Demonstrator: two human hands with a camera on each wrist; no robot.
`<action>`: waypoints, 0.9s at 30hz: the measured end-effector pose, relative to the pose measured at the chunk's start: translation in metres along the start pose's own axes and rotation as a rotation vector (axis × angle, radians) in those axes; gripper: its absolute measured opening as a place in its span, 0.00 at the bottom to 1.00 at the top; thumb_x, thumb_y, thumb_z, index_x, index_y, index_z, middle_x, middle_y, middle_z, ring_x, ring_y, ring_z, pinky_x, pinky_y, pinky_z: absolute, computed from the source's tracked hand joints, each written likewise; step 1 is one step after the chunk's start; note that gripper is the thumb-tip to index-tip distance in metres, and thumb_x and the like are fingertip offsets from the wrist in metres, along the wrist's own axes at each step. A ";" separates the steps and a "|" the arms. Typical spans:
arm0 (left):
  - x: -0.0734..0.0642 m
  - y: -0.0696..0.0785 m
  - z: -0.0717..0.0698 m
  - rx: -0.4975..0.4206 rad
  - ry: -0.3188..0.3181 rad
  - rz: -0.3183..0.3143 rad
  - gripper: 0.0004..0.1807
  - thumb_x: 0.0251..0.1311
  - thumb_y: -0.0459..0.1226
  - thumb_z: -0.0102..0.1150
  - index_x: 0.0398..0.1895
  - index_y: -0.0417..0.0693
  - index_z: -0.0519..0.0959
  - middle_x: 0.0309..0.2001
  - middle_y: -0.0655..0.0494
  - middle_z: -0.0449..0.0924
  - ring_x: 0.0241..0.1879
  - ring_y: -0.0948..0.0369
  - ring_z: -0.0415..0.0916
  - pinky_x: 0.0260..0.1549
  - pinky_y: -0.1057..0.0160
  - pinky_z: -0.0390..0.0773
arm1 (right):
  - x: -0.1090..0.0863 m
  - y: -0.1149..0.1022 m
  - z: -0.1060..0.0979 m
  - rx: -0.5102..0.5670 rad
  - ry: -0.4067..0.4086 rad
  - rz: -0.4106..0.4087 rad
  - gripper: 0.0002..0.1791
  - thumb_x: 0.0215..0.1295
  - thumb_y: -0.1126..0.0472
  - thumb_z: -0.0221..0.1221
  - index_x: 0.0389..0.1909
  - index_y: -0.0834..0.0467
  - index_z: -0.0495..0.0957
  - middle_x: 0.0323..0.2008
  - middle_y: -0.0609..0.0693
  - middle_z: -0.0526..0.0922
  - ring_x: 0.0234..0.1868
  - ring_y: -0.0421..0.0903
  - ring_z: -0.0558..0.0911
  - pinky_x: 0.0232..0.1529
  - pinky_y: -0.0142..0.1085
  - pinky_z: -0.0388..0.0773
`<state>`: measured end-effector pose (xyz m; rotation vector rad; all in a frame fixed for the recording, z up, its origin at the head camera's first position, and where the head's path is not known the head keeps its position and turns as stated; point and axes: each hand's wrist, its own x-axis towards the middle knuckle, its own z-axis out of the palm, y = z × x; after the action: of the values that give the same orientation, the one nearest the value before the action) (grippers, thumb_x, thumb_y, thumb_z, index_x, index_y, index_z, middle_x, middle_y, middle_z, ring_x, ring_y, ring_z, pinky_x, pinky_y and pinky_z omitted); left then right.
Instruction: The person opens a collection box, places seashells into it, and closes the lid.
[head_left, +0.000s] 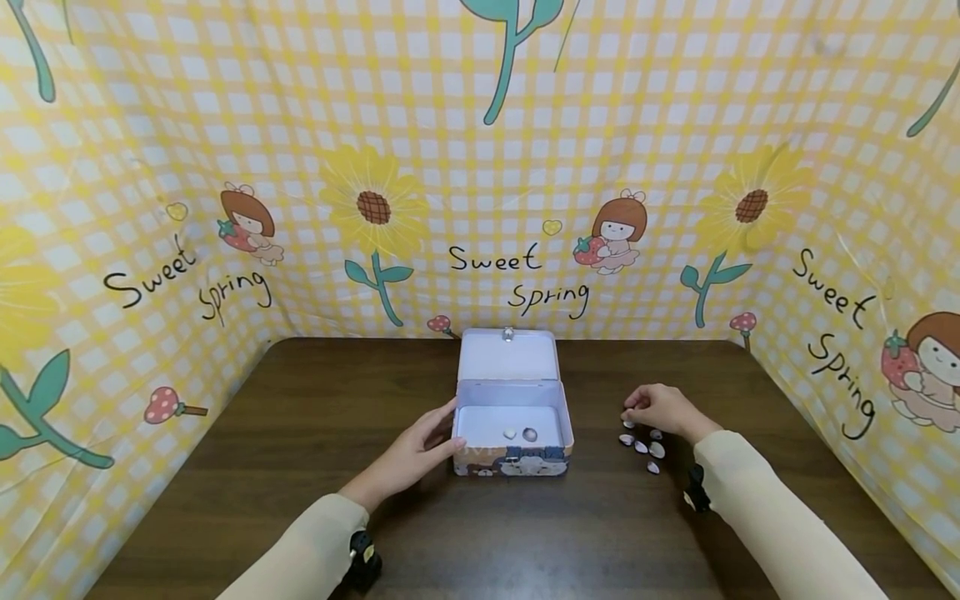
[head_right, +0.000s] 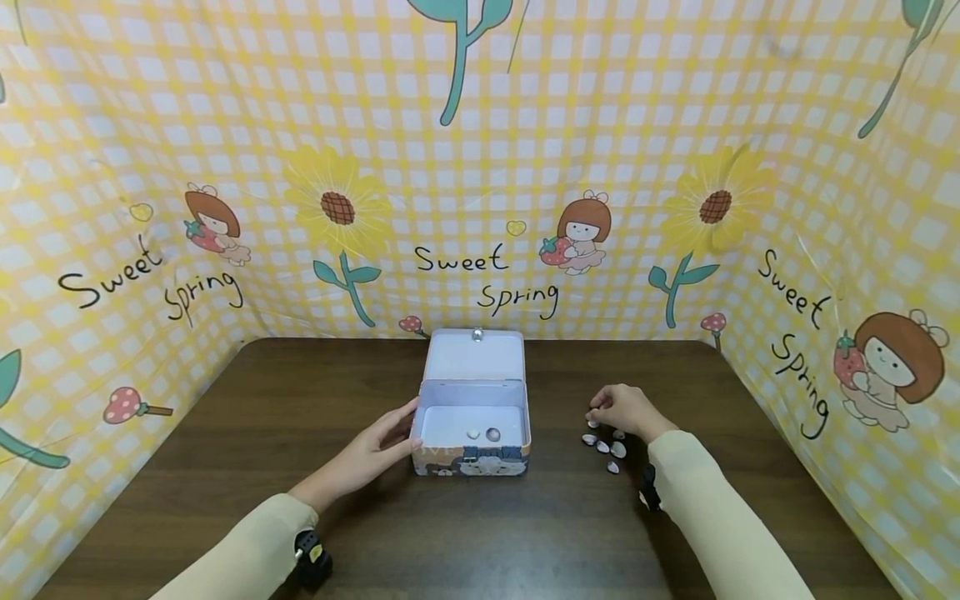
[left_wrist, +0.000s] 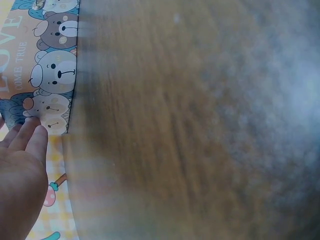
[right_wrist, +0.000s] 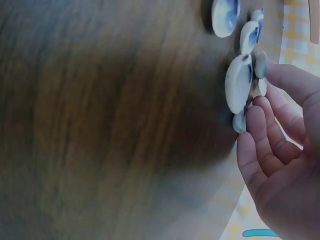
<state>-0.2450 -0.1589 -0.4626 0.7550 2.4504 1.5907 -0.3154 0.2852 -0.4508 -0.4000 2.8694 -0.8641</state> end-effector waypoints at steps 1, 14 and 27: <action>0.000 0.000 0.000 -0.001 0.000 0.001 0.39 0.73 0.42 0.57 0.80 0.44 0.51 0.74 0.34 0.54 0.70 0.39 0.59 0.64 0.42 0.63 | 0.000 0.000 0.000 -0.004 0.001 0.001 0.12 0.64 0.56 0.68 0.39 0.61 0.82 0.32 0.47 0.82 0.32 0.44 0.77 0.34 0.41 0.76; 0.000 -0.001 0.000 0.001 0.000 -0.008 0.39 0.73 0.43 0.57 0.80 0.45 0.51 0.74 0.35 0.54 0.71 0.39 0.58 0.65 0.42 0.62 | -0.001 0.000 0.000 -0.007 0.006 -0.007 0.10 0.64 0.59 0.67 0.39 0.61 0.83 0.31 0.46 0.83 0.32 0.43 0.78 0.36 0.42 0.76; 0.000 0.000 -0.001 0.004 -0.005 0.004 0.39 0.73 0.42 0.57 0.80 0.44 0.51 0.74 0.35 0.54 0.71 0.39 0.59 0.65 0.42 0.63 | -0.001 0.001 -0.004 -0.030 0.002 -0.038 0.09 0.63 0.59 0.67 0.38 0.61 0.84 0.31 0.45 0.83 0.33 0.43 0.78 0.35 0.41 0.76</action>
<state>-0.2453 -0.1598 -0.4626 0.7634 2.4509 1.5840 -0.3153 0.2884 -0.4474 -0.4589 2.8890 -0.8285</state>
